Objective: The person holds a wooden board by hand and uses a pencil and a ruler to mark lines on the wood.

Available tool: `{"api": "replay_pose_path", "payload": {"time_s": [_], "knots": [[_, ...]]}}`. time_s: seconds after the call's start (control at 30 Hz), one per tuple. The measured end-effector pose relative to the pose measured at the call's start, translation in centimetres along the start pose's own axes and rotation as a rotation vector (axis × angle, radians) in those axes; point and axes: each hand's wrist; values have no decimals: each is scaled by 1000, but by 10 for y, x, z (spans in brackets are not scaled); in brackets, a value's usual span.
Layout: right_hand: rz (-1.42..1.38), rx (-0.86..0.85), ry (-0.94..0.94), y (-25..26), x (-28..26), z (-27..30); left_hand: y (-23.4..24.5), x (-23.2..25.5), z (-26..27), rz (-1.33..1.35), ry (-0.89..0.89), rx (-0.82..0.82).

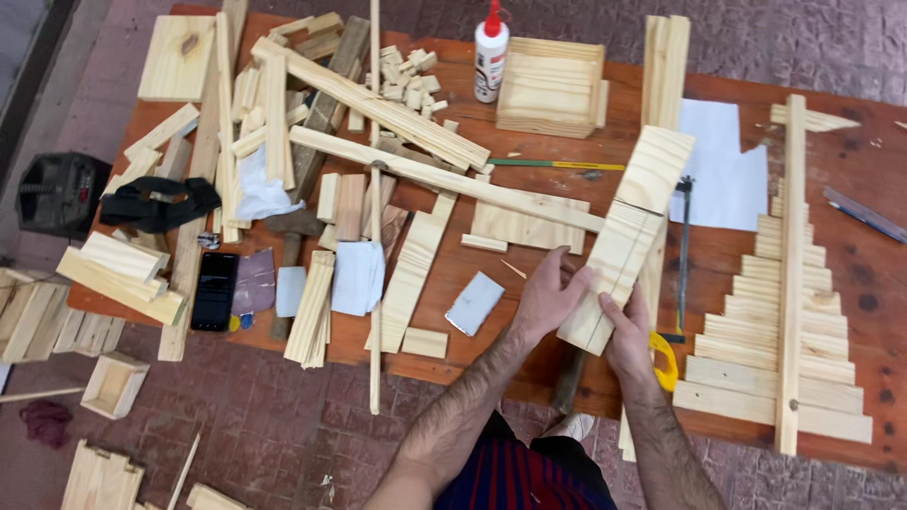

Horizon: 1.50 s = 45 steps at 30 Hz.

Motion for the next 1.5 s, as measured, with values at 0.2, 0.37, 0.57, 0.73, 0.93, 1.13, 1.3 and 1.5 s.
{"api": "replay_pose_path", "payload": {"time_s": [0.2,0.37,0.57,0.73,0.93,1.13,1.3,1.5], "knots": [[89,-94,34,46,-5,9,-51,31,29,-93,69,-67],[295,-338,91,114,26,13,-91,45,50,-8,177,-40],[185,-450,15,135,-31,31,-146,29,71,84,264,-24],[83,-410,23,201,-30,29,-188,36,103,32,192,-145],[121,-474,83,265,-42,19,-248,9,106,94,106,-156],[79,-499,70,302,-33,16,-296,-8,103,90,154,-44],[130,-525,94,317,-24,11,-311,-9,103,68,154,29],[253,-515,85,301,-65,15,-322,-1,102,23,208,-8]]}}
Point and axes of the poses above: each hand's wrist, its own z-axis away from the middle knuckle, its own y-axis out of the back of the hand, x = y × z, and after that the axes turned 14 degrees about y, right-handed
